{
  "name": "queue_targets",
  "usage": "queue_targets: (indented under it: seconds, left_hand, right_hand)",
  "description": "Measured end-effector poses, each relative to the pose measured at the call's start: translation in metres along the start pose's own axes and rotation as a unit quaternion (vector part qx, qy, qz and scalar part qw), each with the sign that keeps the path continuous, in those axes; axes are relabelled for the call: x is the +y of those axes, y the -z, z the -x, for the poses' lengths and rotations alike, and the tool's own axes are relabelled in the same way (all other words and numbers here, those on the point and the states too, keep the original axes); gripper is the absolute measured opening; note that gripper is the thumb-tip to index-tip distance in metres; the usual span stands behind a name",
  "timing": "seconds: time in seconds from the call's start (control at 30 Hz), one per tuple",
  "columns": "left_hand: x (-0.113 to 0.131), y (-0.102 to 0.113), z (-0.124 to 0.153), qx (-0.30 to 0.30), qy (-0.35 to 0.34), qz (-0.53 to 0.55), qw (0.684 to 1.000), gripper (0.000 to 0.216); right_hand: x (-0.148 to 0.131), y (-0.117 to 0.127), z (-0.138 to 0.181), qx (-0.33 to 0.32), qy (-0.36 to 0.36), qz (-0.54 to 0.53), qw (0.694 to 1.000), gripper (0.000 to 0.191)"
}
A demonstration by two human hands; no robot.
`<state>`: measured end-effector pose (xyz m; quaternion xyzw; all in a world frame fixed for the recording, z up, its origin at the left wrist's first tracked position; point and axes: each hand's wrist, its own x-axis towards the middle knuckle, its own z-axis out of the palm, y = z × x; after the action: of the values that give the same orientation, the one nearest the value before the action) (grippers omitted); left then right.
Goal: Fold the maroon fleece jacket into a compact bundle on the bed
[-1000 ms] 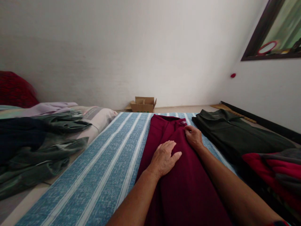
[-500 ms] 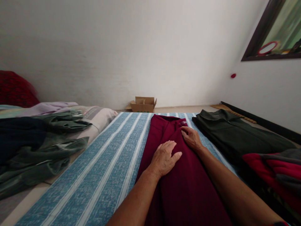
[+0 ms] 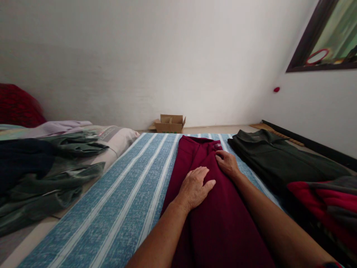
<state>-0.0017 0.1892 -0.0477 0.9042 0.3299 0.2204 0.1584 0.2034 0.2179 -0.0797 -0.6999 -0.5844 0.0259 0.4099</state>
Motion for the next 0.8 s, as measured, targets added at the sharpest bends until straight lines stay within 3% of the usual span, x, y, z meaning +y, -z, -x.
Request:
queue_targets:
  seconds: [0.5,0.8]
  left_hand:
    - [0.0006,0.0014,-0.0009,0.0,0.002,0.006,1.0,0.047]
    - [-0.0014,-0.0014,-0.0017,0.005,-0.006,0.006,1.0,0.046]
  right_hand:
    - [-0.0002,0.0002,-0.0003,0.004,-0.002,0.027,1.0,0.025]
    - [-0.0052,0.0043,0.0005,-0.02,-0.006,0.103,0.994,0.027]
